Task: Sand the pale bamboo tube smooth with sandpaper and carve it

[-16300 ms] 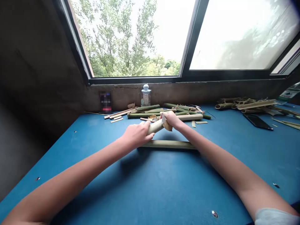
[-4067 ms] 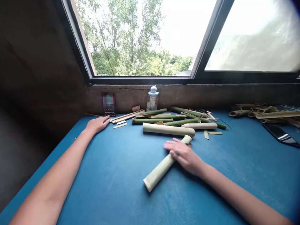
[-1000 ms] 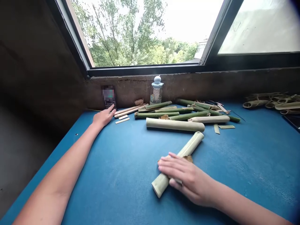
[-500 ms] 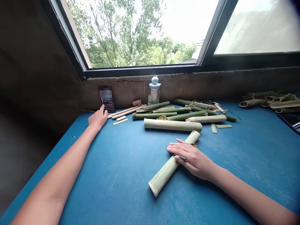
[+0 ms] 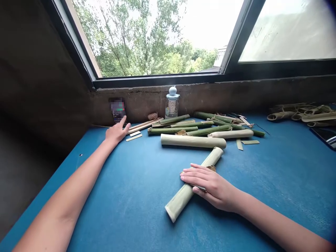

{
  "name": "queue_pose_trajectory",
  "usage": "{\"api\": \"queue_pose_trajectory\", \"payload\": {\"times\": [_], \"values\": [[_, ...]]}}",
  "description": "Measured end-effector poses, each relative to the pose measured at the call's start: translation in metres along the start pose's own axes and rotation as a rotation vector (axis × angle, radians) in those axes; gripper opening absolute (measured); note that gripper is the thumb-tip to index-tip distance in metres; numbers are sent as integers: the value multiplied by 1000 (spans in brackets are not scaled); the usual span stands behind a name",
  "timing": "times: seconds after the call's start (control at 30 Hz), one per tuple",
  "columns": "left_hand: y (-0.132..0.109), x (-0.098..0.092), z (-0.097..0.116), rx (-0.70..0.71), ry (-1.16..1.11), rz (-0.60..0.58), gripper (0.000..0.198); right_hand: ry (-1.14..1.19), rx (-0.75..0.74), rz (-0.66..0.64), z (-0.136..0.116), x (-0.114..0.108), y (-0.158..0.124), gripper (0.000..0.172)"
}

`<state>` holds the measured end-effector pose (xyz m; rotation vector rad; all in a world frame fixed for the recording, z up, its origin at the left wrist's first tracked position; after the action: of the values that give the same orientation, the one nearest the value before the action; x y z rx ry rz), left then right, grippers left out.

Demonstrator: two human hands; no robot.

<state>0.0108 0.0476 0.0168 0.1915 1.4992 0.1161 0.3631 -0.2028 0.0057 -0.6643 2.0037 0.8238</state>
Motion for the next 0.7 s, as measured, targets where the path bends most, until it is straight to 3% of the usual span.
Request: {"api": "queue_pose_trajectory", "payload": {"times": [0.17,0.3,0.37,0.53,0.63,0.7], "values": [[-4,-3,0,-1,-9,67,65,24,20,23,33,-9,-4,39],[-11,-8,1,18,75,109,51,-20,252,132,67,-24,-8,40],[-12,-9,3,39,147,78,48,-23,256,118,57,-21,-7,40],[-11,-5,0,25,205,23,50,23,4,-38,3,-1,-4,42],[-9,-3,-2,28,216,40,51,14,14,-9,18,-8,-6,40],[-9,-3,-3,32,213,54,52,-17,105,28,39,-16,-8,38]]}}
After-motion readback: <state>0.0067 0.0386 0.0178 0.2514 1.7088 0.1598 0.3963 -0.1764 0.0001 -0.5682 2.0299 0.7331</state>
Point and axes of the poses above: each hand's wrist, its own y-axis towards the middle knuckle, its own x-axis out of the palm, z = x × y, the point moved 6 cm from there along y, towards the middle knuckle, and after that the axes turned 7 degrees about x, right-handed, at the moved point
